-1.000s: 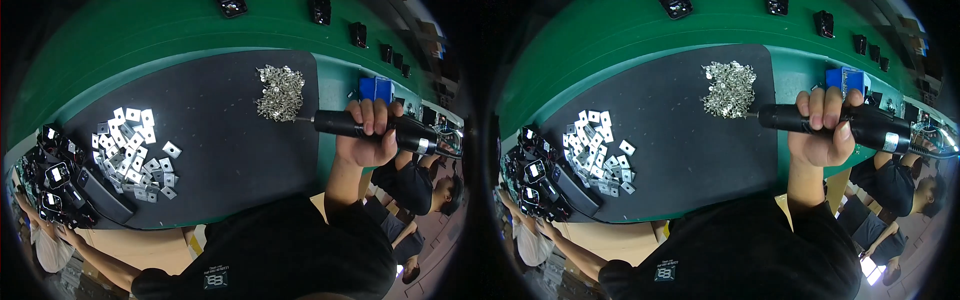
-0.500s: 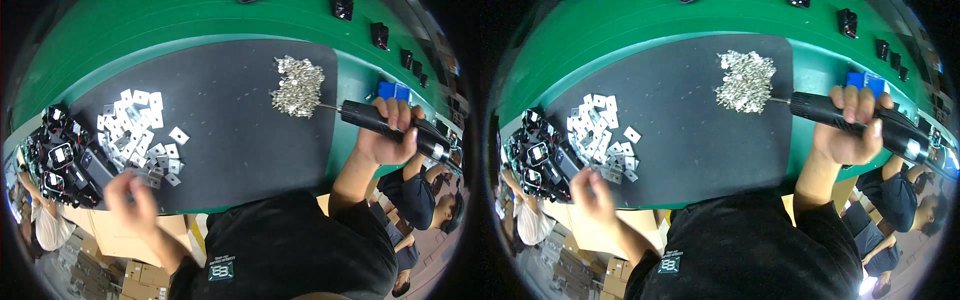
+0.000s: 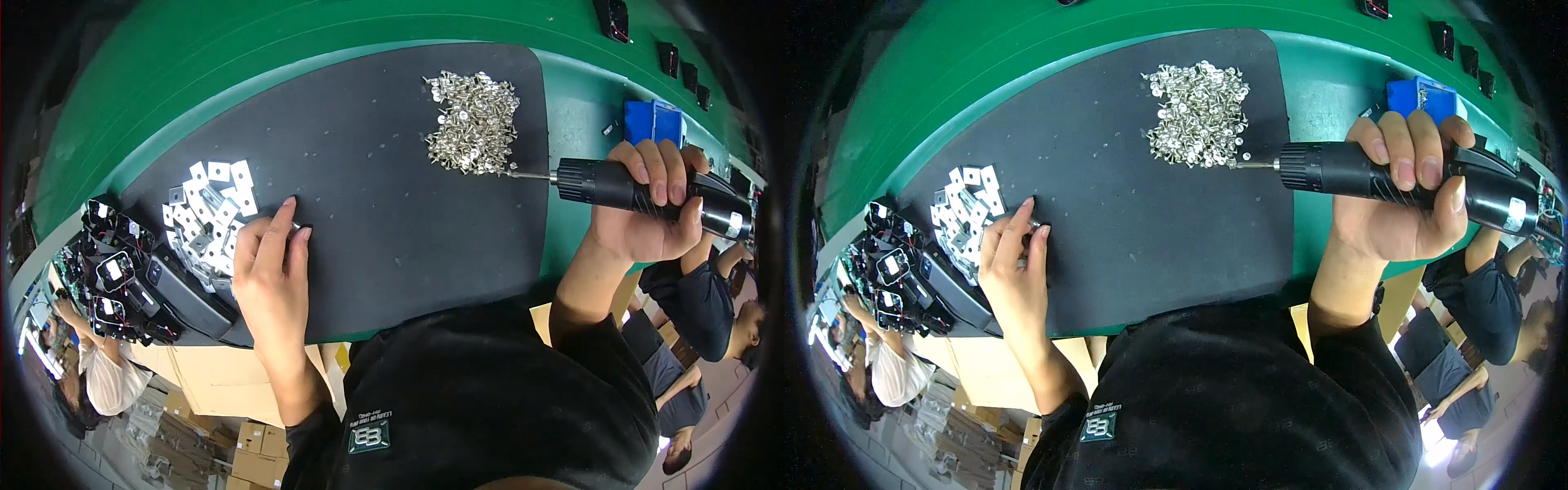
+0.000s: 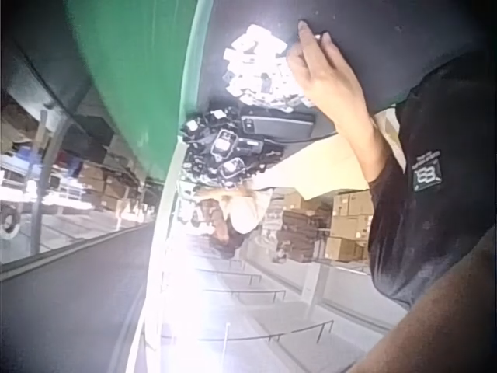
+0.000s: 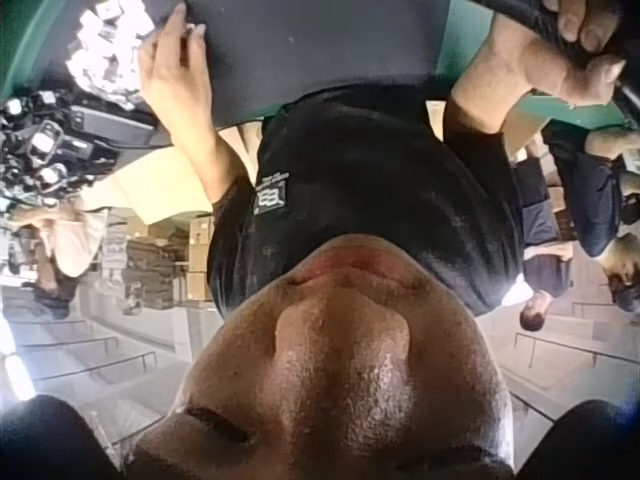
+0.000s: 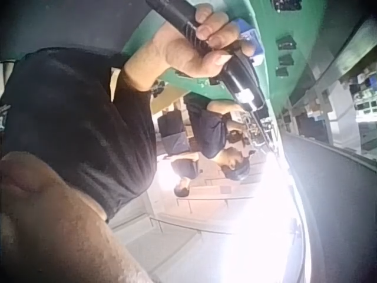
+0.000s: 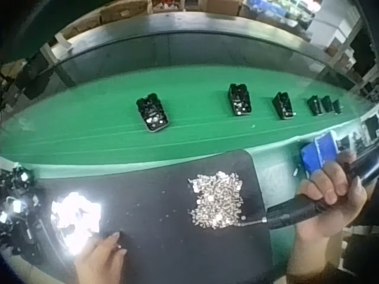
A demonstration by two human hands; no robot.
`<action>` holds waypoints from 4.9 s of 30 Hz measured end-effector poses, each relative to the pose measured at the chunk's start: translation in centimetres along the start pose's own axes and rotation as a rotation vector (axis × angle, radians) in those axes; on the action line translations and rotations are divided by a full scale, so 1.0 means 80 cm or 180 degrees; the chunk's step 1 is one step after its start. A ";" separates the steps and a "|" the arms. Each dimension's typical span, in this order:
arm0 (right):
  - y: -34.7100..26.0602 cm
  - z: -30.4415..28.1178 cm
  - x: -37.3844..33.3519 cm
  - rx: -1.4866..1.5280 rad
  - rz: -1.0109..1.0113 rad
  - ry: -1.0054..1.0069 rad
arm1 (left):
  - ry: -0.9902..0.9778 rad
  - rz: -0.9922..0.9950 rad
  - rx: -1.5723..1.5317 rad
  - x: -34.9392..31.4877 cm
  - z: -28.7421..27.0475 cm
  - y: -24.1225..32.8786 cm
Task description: The person assembles small electronic components, including a circuit board and screws, into an electronic housing using an electric screwdriver.
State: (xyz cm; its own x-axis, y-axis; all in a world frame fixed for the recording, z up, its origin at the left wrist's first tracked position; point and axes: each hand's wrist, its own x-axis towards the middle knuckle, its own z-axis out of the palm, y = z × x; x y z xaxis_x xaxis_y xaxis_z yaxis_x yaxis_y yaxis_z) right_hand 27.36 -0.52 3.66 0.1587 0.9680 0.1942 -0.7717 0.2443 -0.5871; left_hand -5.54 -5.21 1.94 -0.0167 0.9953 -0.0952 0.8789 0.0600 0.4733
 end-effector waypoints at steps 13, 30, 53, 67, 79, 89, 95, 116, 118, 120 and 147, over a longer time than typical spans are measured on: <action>-0.013 -0.007 -0.002 0.0111 0.0231 0.0005 | -0.0074 -0.0258 -0.0122 0.010 -0.014 0.008; -0.009 -0.011 -0.012 0.0211 -0.0087 0.0197 | 0.0228 0.0376 -0.0188 0.036 -0.010 0.011; -0.024 -0.016 -0.024 0.0230 -0.0185 0.0379 | 0.1197 0.0921 -0.0211 0.278 0.033 0.052; -0.012 -0.010 -0.019 0.0210 0.0048 0.0210 | 0.0138 0.0873 -0.0769 0.139 -0.008 0.070; 0.003 0.006 -0.023 0.0347 0.0293 -0.0180 | -0.0488 0.0529 -0.1481 0.068 0.007 0.044; 0.009 0.048 -0.015 0.0445 0.0541 -0.0216 | 0.0173 0.1779 -0.0981 -0.011 0.027 0.082; 0.013 0.055 -0.022 0.0471 0.0595 -0.0199 | 0.0060 0.1731 -0.1269 -0.002 0.043 0.094; 0.005 0.049 -0.019 0.0381 0.0625 -0.0240 | -0.0109 0.1693 -0.1808 0.006 0.053 0.094; 0.004 0.047 -0.018 0.0395 0.0631 -0.0280 | -0.0056 0.1664 -0.1844 0.005 0.055 0.094; 0.004 0.047 -0.018 0.0408 0.0631 -0.0313 | -0.0091 0.1642 -0.1837 0.004 0.054 0.094; 0.009 0.049 -0.019 0.0355 0.0515 -0.0712 | -0.0088 0.1729 -0.1993 0.001 0.061 0.093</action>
State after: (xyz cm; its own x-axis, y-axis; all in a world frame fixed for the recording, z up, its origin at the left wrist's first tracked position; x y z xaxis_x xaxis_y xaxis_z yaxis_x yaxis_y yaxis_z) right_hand 24.14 -2.05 6.03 -0.1021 0.9543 0.2808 -0.8409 0.0680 -0.5370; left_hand 3.31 -5.03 1.20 0.3525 0.8962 0.2695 0.3330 -0.3892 0.8589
